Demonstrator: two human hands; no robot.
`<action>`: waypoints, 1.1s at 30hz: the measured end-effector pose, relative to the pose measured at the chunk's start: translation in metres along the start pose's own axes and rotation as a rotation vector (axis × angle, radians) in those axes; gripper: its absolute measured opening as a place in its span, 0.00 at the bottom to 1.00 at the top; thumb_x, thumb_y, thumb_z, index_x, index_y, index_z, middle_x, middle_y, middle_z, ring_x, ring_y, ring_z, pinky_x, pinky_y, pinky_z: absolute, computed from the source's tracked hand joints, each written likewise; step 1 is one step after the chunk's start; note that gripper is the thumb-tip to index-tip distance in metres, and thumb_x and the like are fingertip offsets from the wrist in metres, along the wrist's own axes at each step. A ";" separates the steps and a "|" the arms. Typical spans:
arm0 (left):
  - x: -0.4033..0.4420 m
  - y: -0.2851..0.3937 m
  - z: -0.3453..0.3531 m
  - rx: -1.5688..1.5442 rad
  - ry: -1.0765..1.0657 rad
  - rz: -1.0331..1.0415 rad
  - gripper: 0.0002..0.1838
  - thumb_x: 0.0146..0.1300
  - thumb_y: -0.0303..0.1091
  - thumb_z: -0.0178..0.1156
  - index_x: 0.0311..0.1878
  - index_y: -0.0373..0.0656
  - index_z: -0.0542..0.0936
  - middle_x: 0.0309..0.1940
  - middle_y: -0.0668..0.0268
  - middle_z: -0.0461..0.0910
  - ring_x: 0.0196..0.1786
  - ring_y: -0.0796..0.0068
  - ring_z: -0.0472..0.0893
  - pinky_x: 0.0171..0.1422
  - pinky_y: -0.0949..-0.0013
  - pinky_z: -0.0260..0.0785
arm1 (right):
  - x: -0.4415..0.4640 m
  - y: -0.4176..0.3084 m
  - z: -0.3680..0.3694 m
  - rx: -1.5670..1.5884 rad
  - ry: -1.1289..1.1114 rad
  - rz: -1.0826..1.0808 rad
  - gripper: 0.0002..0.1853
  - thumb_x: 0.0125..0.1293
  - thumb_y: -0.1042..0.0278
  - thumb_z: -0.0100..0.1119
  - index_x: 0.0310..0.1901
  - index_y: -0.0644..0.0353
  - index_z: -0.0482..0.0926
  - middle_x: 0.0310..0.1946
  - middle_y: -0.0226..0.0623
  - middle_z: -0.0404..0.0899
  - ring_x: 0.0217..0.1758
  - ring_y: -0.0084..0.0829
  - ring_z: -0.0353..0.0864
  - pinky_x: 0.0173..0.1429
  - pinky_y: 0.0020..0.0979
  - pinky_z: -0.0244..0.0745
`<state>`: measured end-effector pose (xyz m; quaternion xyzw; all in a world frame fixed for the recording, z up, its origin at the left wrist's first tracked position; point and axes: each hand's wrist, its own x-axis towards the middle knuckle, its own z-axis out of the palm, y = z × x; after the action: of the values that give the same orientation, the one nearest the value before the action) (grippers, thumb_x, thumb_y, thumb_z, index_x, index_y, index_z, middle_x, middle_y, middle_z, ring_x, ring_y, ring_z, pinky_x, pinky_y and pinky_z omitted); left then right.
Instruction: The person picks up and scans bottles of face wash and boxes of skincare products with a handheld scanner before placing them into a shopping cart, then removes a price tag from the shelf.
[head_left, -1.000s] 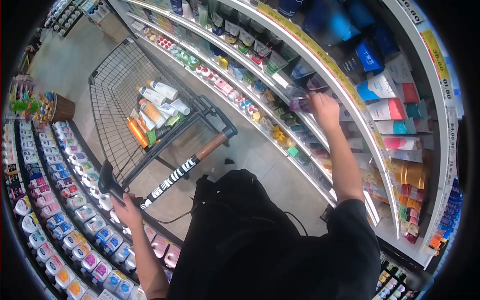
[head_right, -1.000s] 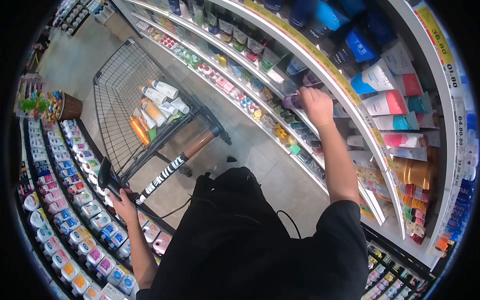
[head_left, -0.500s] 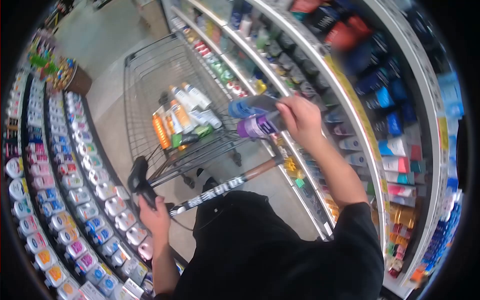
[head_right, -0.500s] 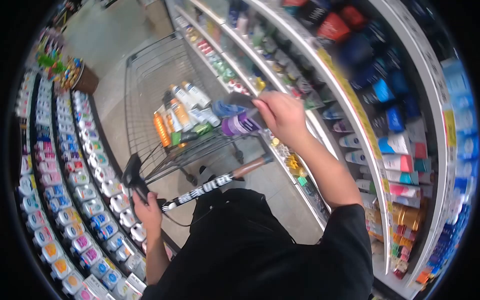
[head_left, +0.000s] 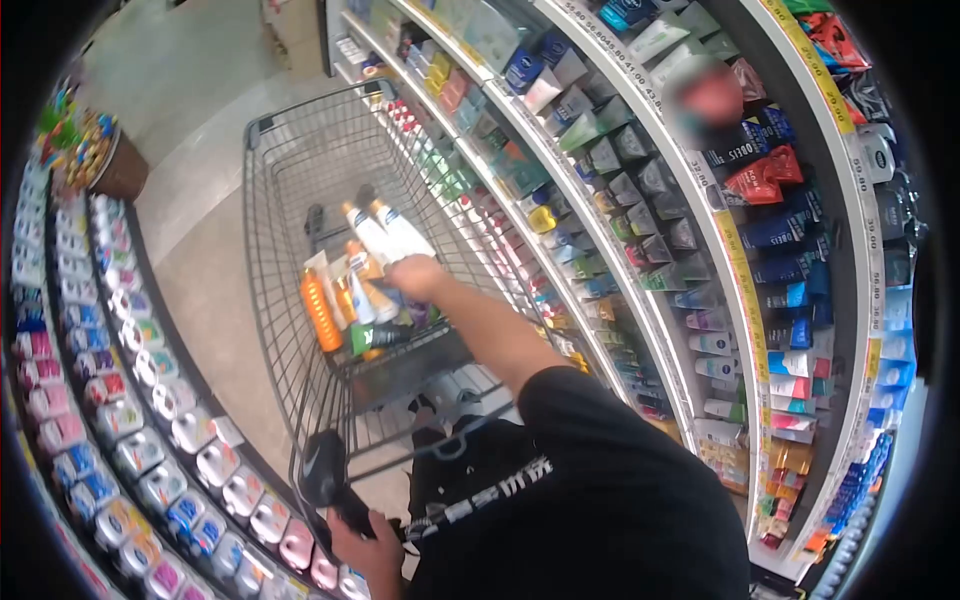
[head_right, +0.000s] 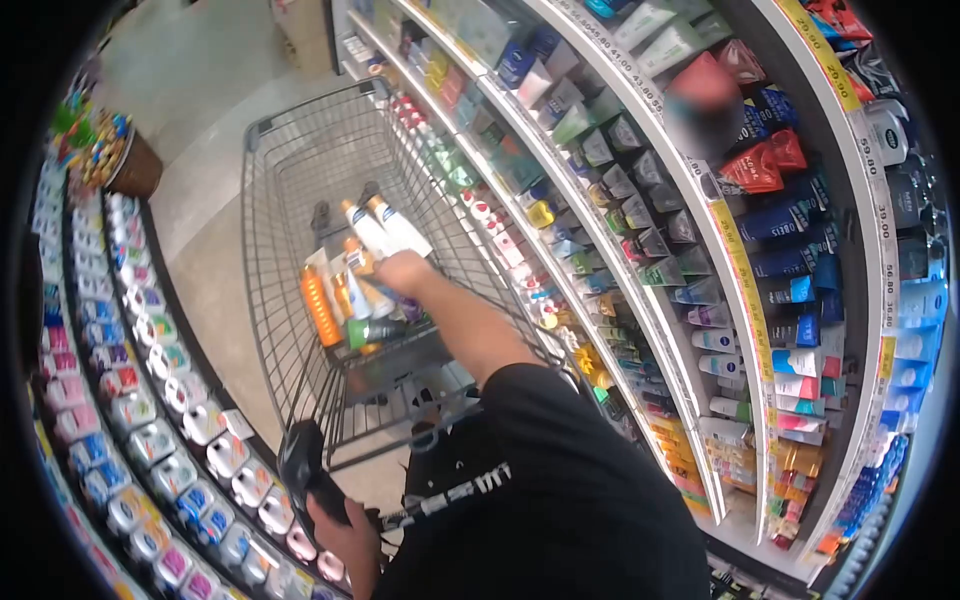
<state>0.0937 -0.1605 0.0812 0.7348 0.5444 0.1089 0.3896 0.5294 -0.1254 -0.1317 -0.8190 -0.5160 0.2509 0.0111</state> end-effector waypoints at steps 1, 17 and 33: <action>0.000 -0.018 -0.003 0.037 -0.021 0.047 0.35 0.59 0.35 0.61 0.65 0.23 0.64 0.37 0.46 0.82 0.38 0.51 0.84 0.45 0.57 0.76 | 0.018 0.005 0.028 0.079 -0.023 0.082 0.14 0.71 0.57 0.51 0.46 0.55 0.82 0.40 0.46 0.85 0.46 0.46 0.86 0.51 0.46 0.79; 0.050 0.017 -0.013 0.109 -0.018 0.034 0.37 0.72 0.43 0.56 0.70 0.21 0.59 0.32 0.54 0.81 0.35 0.66 0.82 0.40 0.68 0.74 | -0.021 -0.036 -0.082 0.134 0.200 -0.278 0.10 0.67 0.59 0.57 0.45 0.51 0.82 0.44 0.35 0.81 0.52 0.40 0.82 0.52 0.42 0.79; 0.062 0.024 0.005 -0.045 0.084 0.217 0.30 0.72 0.35 0.56 0.68 0.22 0.63 0.28 0.56 0.80 0.27 0.73 0.79 0.28 0.73 0.72 | -0.393 0.209 -0.096 -0.077 1.095 0.857 0.14 0.63 0.59 0.65 0.47 0.56 0.82 0.42 0.43 0.83 0.48 0.46 0.81 0.55 0.43 0.75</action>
<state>0.1374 -0.1105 0.0784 0.7753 0.4748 0.1932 0.3689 0.6117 -0.5340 0.0514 -0.9589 -0.0760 -0.2345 0.1409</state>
